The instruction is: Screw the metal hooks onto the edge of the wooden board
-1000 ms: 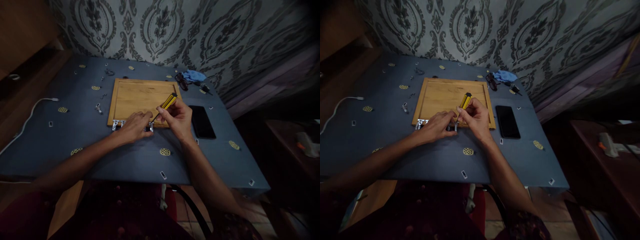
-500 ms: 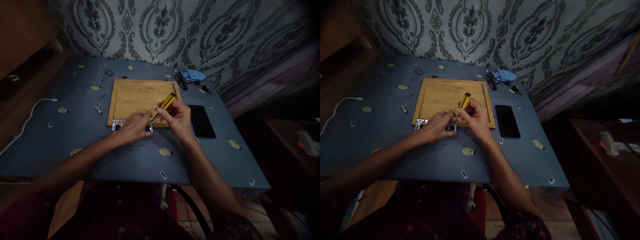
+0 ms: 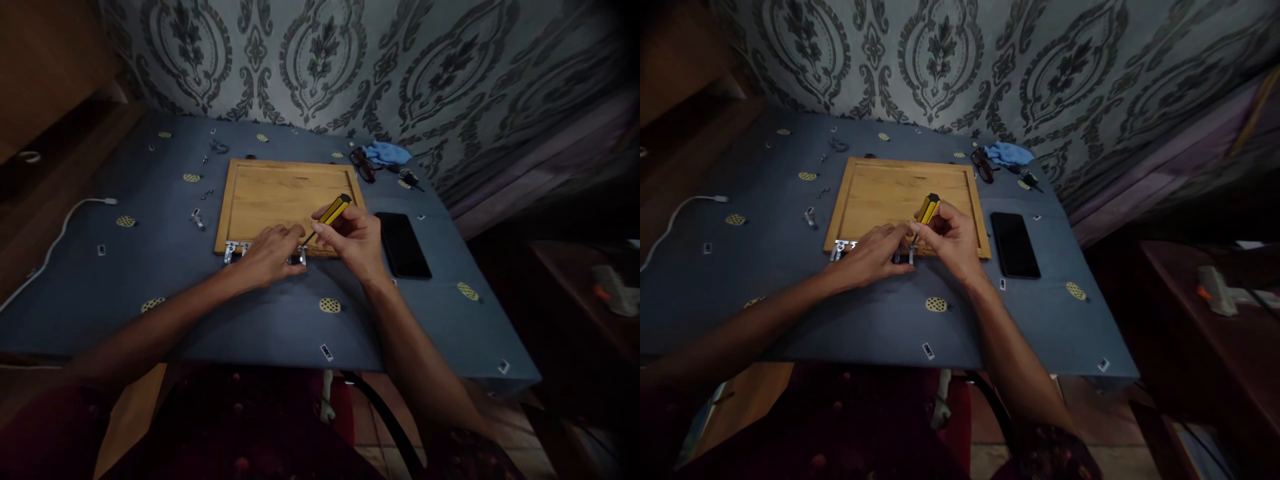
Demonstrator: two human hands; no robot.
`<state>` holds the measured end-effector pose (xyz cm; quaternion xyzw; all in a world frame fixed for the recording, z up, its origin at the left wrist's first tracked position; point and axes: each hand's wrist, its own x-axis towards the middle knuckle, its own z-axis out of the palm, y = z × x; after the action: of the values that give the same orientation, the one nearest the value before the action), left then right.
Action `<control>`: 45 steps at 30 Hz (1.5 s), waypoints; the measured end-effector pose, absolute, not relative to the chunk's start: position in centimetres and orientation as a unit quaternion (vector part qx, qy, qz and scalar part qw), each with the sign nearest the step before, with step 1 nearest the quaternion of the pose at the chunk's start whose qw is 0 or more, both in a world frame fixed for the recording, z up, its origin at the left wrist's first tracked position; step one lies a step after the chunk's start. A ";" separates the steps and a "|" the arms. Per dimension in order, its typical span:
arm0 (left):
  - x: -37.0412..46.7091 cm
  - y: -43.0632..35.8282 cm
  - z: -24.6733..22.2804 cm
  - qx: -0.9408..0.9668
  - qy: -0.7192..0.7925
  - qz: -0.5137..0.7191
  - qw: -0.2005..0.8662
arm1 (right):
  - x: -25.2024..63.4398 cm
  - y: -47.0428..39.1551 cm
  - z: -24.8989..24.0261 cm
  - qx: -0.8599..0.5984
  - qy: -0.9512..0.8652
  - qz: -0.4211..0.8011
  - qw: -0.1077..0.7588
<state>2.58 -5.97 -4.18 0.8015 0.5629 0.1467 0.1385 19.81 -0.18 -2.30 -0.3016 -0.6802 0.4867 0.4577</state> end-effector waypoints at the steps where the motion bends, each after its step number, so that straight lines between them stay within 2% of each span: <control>1: 2.6 -6.0 -4.2 0.801 0.563 0.147 0.138 | 19.8 -0.2 -2.3 -0.302 -0.678 0.492 0.456; 12: 2.5 -5.9 -4.2 0.806 0.557 0.150 0.137 | 20.2 -0.4 -1.5 -0.276 -0.697 0.499 0.435; 22: 2.6 -6.1 -3.8 0.801 0.564 0.142 0.142 | 19.9 -0.2 -2.0 -0.295 -0.670 0.483 0.480; 35: 2.5 -6.0 -4.1 0.803 0.559 0.149 0.146 | 19.9 -0.5 -1.9 -0.281 -0.688 0.490 0.456; 41: 2.5 -6.1 -4.1 0.799 0.563 0.154 0.145 | 19.7 -0.8 -1.7 -0.303 -0.663 0.434 0.530; 45: 2.5 -6.1 -4.0 0.800 0.560 0.155 0.149 | 19.7 -0.7 -1.6 -0.319 -0.663 0.414 0.536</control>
<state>2.50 -6.11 -4.02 0.7998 0.5604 0.1548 0.1495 19.70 -0.72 -1.63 -0.3188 -0.6632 0.4136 0.5361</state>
